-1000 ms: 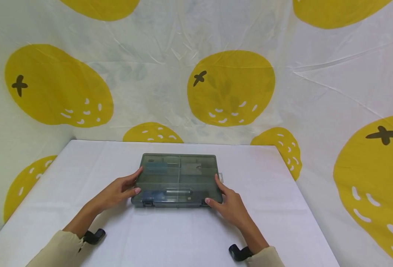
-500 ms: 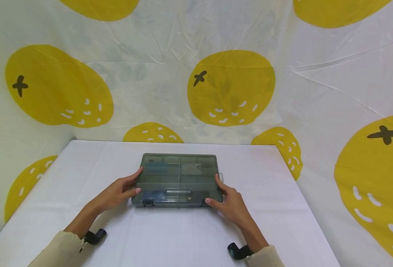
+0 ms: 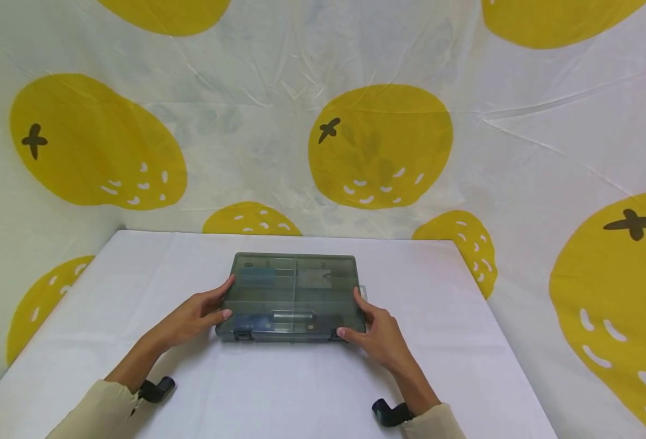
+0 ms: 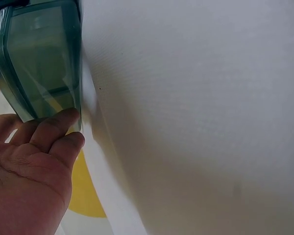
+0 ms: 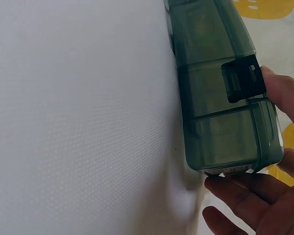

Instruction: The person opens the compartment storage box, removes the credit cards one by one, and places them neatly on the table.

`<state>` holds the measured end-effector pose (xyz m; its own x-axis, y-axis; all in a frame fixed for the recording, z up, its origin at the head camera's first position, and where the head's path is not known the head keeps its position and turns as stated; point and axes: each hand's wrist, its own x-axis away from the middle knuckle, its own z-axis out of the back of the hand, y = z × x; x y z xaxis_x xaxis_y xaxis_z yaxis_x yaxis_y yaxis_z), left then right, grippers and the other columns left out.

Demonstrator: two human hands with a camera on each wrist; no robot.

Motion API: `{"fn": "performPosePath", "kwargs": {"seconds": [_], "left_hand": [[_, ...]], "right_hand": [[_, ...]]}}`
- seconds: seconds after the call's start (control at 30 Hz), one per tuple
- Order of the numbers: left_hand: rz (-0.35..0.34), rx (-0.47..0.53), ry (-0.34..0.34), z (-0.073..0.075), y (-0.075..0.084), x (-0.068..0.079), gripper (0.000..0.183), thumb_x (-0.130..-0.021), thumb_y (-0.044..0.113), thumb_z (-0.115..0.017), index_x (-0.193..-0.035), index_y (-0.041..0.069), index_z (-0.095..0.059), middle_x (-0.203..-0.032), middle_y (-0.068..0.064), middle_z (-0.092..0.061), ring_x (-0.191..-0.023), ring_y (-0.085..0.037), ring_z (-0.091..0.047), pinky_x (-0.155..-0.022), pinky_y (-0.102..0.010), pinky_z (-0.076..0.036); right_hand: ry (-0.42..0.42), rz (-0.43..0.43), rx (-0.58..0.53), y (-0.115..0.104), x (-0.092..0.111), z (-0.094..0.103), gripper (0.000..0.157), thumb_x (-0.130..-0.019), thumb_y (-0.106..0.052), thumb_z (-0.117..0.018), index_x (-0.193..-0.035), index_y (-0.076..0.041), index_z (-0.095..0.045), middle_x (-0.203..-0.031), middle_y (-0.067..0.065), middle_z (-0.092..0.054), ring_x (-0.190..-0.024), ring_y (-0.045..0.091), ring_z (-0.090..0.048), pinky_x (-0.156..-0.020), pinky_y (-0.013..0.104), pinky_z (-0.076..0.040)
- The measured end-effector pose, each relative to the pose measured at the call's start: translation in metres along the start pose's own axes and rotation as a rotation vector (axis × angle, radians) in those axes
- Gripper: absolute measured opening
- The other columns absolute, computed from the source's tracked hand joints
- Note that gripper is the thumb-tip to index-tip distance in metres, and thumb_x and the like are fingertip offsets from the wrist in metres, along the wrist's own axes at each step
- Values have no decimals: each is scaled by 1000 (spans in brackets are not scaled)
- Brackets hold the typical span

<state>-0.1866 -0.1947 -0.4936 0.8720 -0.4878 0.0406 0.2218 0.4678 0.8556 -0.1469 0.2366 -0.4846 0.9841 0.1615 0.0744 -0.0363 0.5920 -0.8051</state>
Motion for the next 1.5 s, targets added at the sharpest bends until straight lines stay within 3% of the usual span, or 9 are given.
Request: {"fn": "performPosePath", "kwargs": {"seconds": [0.77,1.23,1.5], "left_hand": [[-12,-16,6,3,-1,1,83,-107,24,-66,-171,10,-14,-178,-14,-15,-160,-41,-29,-128,-54,-30],[-9,-21,11,4,0,1,82,-107,19,-66,-170,9,-15,-178,-13,-16,-160,-40,-30,-128,-53,-30],[-17,-14,-1,3,-2,0,82,-107,21,-66,-170,10,-15,-178,-14,-16,-160,-41,-30,-128,-54,-30]], "right_hand": [[-4,19,81,5,2,0,116,-74,-29,-99,-168,-29,-30,-172,9,-34,-149,39,-50,-122,57,-43],[112,100,209,9,1,-10,117,-69,-20,-101,-167,-26,-36,-162,18,-48,-132,41,-67,-110,55,-55],[142,97,334,4,11,-9,112,-74,-36,-99,-167,-26,-37,-154,22,-56,-132,44,-66,-105,61,-57]]}}
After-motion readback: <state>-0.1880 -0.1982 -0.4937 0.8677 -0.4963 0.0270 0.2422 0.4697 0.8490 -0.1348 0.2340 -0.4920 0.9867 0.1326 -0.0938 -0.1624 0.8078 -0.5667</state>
